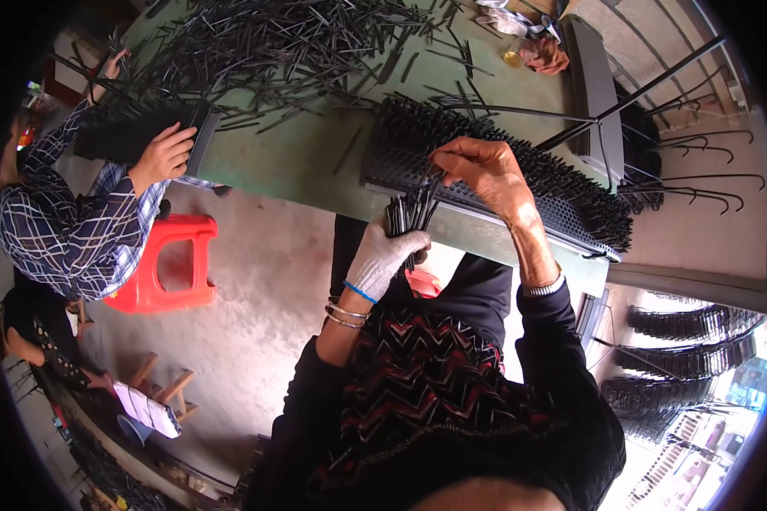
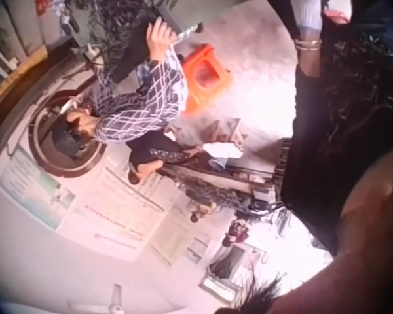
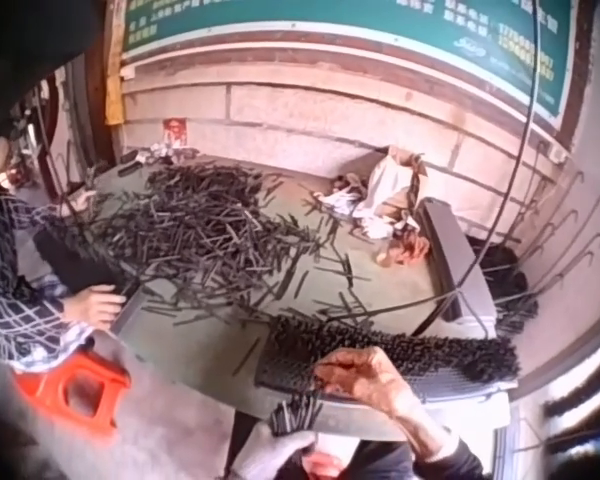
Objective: Manually inserting thin black metal strips into a grid rack frame at an assembly station.
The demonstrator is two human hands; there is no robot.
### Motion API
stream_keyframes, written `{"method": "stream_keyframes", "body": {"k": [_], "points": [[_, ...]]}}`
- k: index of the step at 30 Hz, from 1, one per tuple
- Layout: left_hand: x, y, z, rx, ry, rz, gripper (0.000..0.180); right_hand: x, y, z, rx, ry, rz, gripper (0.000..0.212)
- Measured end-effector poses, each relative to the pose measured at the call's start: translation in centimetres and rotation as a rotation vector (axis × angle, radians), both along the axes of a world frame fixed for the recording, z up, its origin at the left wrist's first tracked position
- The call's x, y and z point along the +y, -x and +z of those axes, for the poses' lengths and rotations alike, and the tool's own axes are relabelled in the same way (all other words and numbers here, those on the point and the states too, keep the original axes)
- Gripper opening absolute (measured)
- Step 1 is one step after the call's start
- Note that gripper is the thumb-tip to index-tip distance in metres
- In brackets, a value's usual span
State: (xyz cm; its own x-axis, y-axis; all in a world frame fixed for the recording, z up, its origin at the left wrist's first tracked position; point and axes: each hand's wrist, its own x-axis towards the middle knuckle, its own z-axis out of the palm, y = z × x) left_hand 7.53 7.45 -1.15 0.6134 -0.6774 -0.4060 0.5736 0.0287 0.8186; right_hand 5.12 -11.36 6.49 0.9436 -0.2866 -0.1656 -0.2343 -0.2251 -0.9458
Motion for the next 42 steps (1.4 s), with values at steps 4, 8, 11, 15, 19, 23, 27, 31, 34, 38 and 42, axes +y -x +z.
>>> {"method": "stream_keyframes", "body": {"k": [4,8,11,15,19,23,27,31,34,38,42], "points": [[0.7,-0.9,-0.2,0.007,-0.028,-0.041,0.013,0.5,-0.3,-0.4,-0.073,-0.035,-0.061,0.018],[1.2,-1.3,-0.8,0.096,-0.016,0.011,0.012,0.4,-0.7,-0.2,-0.140,-0.095,-0.162,0.019],[1.3,-1.3,-1.5,0.186,0.059,0.041,0.013,0.7,-1.4,-0.5,-0.247,-0.063,-0.246,0.020],[1.4,-1.0,-1.8,0.498,0.272,0.132,0.019,1.6,-2.6,-1.7,-0.343,0.075,-0.300,0.020],[1.5,-0.6,-1.5,0.581,0.388,0.132,0.024,2.1,-3.2,-2.9,-0.401,0.227,-0.304,0.016],[1.7,-0.4,-1.3,0.560,0.380,0.143,0.023,2.4,-3.4,-2.7,-0.430,0.381,-0.297,0.014],[1.9,-0.3,-1.4,0.576,0.378,0.163,0.023,2.4,-3.3,-2.8,-0.451,0.456,-0.295,0.014],[2.0,-0.3,-1.8,0.535,0.350,0.136,0.024,2.1,-3.1,-3.0,-0.469,0.540,-0.276,0.014],[2.1,-0.2,-1.8,0.544,0.335,0.149,0.019,1.6,-3.6,-3.5,-0.475,0.538,-0.197,0.015],[2.0,-0.1,-2.5,0.525,0.370,0.151,0.016,2.0,-4.2,-4.0,-0.504,0.744,-0.086,0.017],[1.8,0.1,-2.3,0.571,0.427,0.243,0.016,2.0,-4.7,-4.1,-0.479,0.945,-0.162,0.017]]}}
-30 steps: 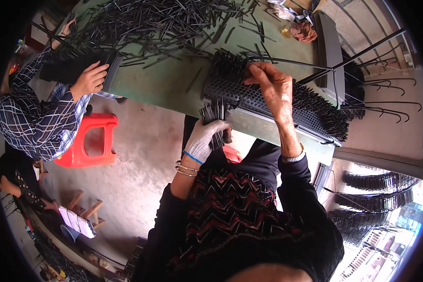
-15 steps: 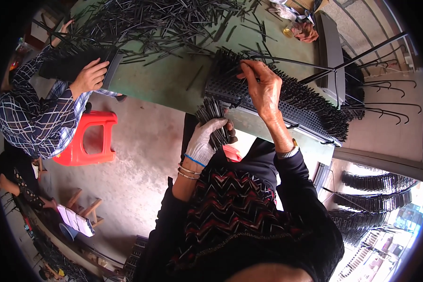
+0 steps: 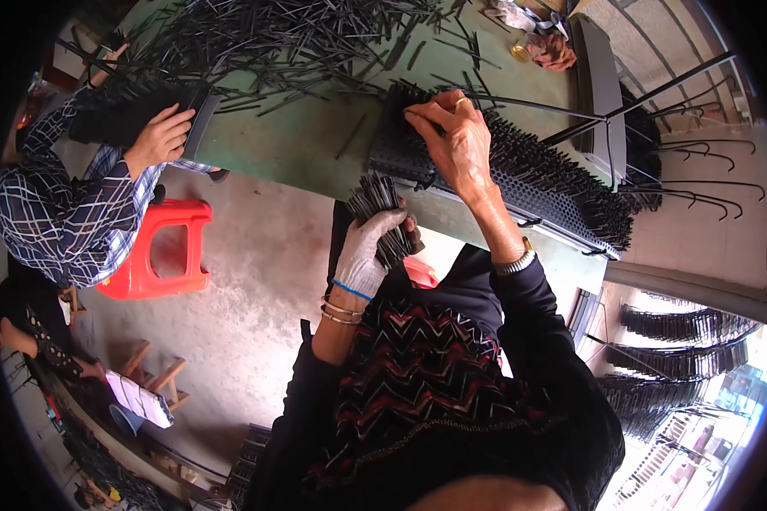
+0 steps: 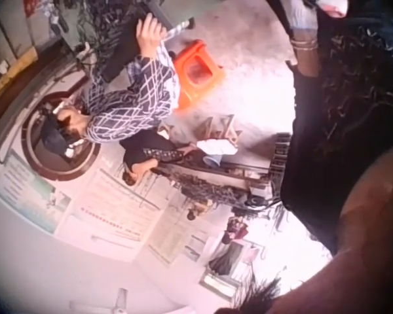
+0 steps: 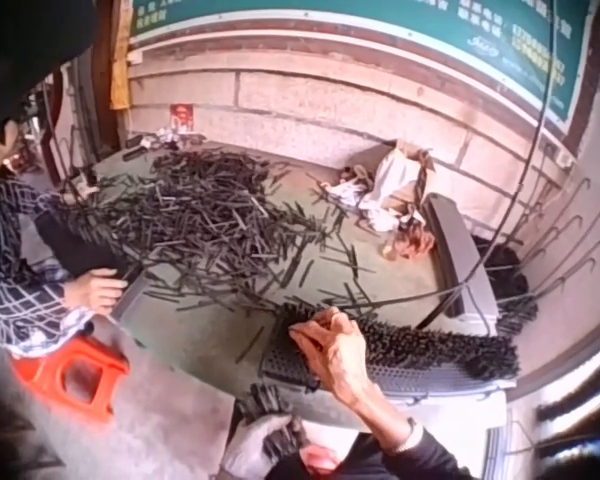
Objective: Manually inserting thin black metal strips into a grid rack frame at an assembly station.
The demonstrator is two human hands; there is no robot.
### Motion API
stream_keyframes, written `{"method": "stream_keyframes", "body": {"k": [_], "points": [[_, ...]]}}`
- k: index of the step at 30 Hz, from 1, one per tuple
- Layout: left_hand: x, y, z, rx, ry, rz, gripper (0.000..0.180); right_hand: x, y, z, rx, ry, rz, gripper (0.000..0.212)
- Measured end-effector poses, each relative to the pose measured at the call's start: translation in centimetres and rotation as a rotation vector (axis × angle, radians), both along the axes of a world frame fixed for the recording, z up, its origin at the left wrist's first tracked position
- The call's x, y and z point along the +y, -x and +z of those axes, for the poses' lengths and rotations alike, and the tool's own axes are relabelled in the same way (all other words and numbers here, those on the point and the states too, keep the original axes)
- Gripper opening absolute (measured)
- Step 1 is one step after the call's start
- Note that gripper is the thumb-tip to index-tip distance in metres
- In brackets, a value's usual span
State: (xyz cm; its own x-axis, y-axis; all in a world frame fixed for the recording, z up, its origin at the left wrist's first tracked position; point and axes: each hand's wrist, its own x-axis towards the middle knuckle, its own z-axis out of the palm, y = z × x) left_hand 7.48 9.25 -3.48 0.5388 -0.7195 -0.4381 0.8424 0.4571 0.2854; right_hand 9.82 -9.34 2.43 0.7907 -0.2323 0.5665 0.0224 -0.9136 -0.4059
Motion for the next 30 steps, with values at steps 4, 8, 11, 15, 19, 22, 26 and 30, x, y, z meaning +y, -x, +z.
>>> {"method": "stream_keyframes", "body": {"k": [4,8,11,15,19,22,26,30], "points": [[0.1,0.1,-0.2,0.013,-0.011,-0.016,0.015,0.6,-0.1,0.1,-0.019,0.045,0.001,0.014],[0.1,0.1,-0.7,-0.033,0.004,-0.037,0.016,1.0,0.4,-0.5,0.012,0.062,0.034,0.016],[-0.1,0.3,0.8,0.001,-0.019,0.011,0.012,1.2,0.3,-0.6,-0.009,0.099,-0.023,0.020],[-0.1,0.3,0.7,-0.006,0.000,0.001,0.013,1.2,-0.6,-1.0,-0.014,0.225,-0.086,0.024],[-0.2,0.2,0.2,-0.056,-0.014,-0.033,0.013,1.9,-0.1,0.0,-0.069,0.202,-0.088,0.027],[-0.2,0.1,0.7,-0.036,-0.020,-0.008,0.013,1.8,2.6,2.0,0.290,-0.413,0.105,0.032],[-0.6,-0.2,2.9,-0.134,-0.166,-0.036,0.014,1.4,4.8,1.0,0.520,-0.865,0.354,0.028],[-0.8,-0.3,3.5,-0.168,-0.259,-0.059,0.015,1.1,4.8,2.5,0.659,-1.182,0.283,0.019]]}}
